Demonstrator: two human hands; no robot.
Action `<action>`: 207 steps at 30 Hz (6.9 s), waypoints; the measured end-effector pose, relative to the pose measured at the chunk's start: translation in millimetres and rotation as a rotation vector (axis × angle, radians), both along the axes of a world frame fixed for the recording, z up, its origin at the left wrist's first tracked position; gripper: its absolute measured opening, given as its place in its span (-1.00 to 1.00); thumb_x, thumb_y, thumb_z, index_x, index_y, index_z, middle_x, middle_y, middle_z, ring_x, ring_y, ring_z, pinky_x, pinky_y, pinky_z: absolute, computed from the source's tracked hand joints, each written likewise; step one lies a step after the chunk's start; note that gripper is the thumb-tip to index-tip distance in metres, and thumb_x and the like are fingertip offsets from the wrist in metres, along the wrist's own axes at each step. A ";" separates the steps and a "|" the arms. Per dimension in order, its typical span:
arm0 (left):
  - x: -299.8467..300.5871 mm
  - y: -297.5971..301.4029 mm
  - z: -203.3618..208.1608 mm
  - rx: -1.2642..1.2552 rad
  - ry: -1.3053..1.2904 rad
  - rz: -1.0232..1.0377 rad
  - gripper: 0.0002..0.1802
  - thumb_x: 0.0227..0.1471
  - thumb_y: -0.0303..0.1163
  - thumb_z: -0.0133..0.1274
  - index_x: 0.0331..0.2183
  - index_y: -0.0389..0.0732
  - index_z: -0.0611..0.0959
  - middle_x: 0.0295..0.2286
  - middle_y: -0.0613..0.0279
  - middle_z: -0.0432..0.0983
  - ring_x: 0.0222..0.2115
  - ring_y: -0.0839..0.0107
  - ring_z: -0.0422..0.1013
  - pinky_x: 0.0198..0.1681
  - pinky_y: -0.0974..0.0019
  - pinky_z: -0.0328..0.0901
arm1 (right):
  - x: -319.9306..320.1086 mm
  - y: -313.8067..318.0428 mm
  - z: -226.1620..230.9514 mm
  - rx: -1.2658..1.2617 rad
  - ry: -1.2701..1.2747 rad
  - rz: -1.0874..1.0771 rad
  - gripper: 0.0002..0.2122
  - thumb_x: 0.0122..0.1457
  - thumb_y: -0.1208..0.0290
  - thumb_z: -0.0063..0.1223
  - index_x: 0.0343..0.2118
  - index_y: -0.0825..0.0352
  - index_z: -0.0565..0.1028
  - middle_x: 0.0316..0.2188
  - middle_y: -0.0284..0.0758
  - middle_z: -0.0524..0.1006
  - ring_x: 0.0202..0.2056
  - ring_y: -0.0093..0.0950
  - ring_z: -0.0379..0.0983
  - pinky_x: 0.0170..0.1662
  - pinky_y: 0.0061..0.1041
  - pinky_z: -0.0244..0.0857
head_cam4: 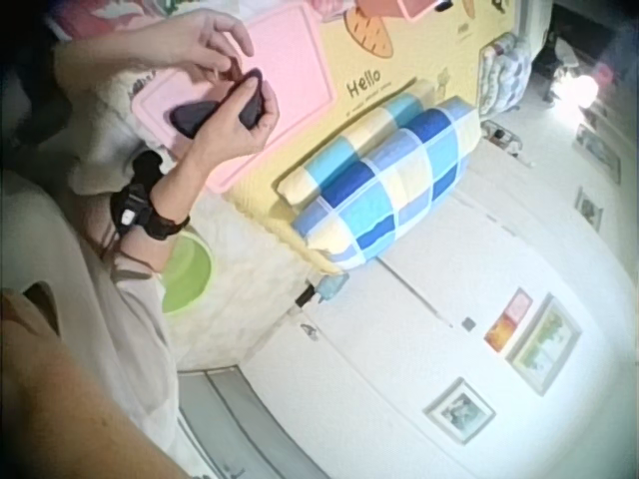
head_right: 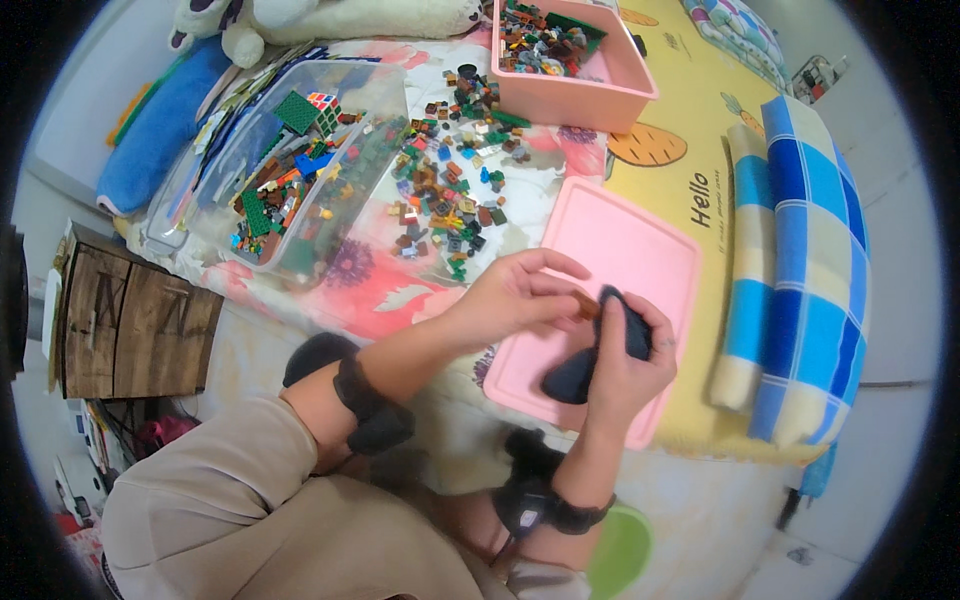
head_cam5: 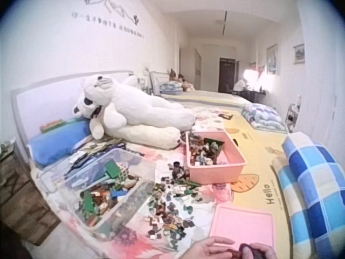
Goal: The person assembles small Lego bricks by hand, picking pieces from a scattered pile on a bed and connecting them into small structures. The person repeatedly wipes the assembled pieces with a dark cloth after each connection.
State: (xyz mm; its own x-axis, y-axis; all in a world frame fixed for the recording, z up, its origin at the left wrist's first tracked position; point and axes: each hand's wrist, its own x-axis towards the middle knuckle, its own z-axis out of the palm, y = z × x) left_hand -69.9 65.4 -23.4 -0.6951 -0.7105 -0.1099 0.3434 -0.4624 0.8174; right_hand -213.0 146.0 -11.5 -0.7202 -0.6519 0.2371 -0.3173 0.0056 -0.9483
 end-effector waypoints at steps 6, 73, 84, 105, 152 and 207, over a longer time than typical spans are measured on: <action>14.6 -14.6 26.9 -0.564 -0.306 0.461 -0.73 0.06 -0.59 0.14 -0.14 -0.24 0.62 -0.28 0.24 0.65 -0.29 0.52 0.56 -0.32 0.46 0.42 | 6.1 -1.6 -0.1 -0.085 -0.048 -0.051 -0.86 0.09 0.54 0.30 -0.30 0.42 0.59 -0.35 -0.32 0.58 -0.35 -0.59 0.49 -0.29 -0.64 0.43; 18.9 -101.9 -25.1 -1.192 -1.600 0.340 -0.80 -0.05 -0.49 0.11 -0.29 -0.25 0.69 -0.28 -0.10 0.55 -0.22 -0.06 0.51 -0.14 0.00 0.43 | -23.5 18.1 10.6 -0.189 -0.201 -0.010 -0.84 0.08 0.48 0.31 -0.30 0.40 0.60 -0.38 -0.34 0.58 -0.39 -0.62 0.48 -0.33 -0.63 0.39; 48.5 -109.6 6.7 -0.766 -1.049 0.602 -0.81 -0.13 -0.37 0.35 -0.40 -0.19 0.73 -0.45 0.19 0.63 -0.45 0.33 0.53 -0.35 0.23 0.40 | -29.0 7.5 7.0 -0.113 -0.230 -0.049 -0.85 0.06 0.49 0.29 -0.32 0.41 0.61 -0.40 -0.32 0.58 -0.41 -0.57 0.49 -0.34 -0.59 0.40; -16.6 -16.6 -1.3 0.106 -0.120 0.180 -0.76 0.13 -0.50 0.19 -0.15 -0.37 0.65 -0.34 0.17 0.62 -0.38 0.48 0.55 -0.25 0.46 0.50 | -8.6 -11.9 15.8 0.020 -0.312 0.281 -0.84 0.02 0.57 0.33 -0.35 0.46 0.57 -0.46 -0.33 0.59 -0.49 -0.63 0.50 -0.43 -0.65 0.39; -18.6 -0.7 0.6 -0.314 -0.186 0.236 -0.65 -0.01 -0.73 0.17 -0.12 -0.43 0.56 -0.26 0.07 0.58 -0.24 0.39 0.58 -0.13 0.41 0.51 | -12.9 -0.2 5.2 -0.083 0.041 0.238 -0.84 0.02 0.58 0.33 -0.30 0.41 0.61 -0.33 -0.34 0.62 -0.29 -0.58 0.54 -0.17 -0.59 0.42; -19.7 -5.5 -5.4 -0.068 -0.182 0.199 -0.70 -0.03 -0.69 0.23 -0.17 -0.37 0.67 -0.24 0.14 0.63 -0.26 0.49 0.54 -0.18 0.44 0.47 | -9.7 -2.0 13.1 -0.016 -0.147 0.008 -0.86 -0.01 0.52 0.34 -0.38 0.41 0.61 -0.43 -0.36 0.61 -0.39 -0.61 0.49 -0.27 -0.60 0.39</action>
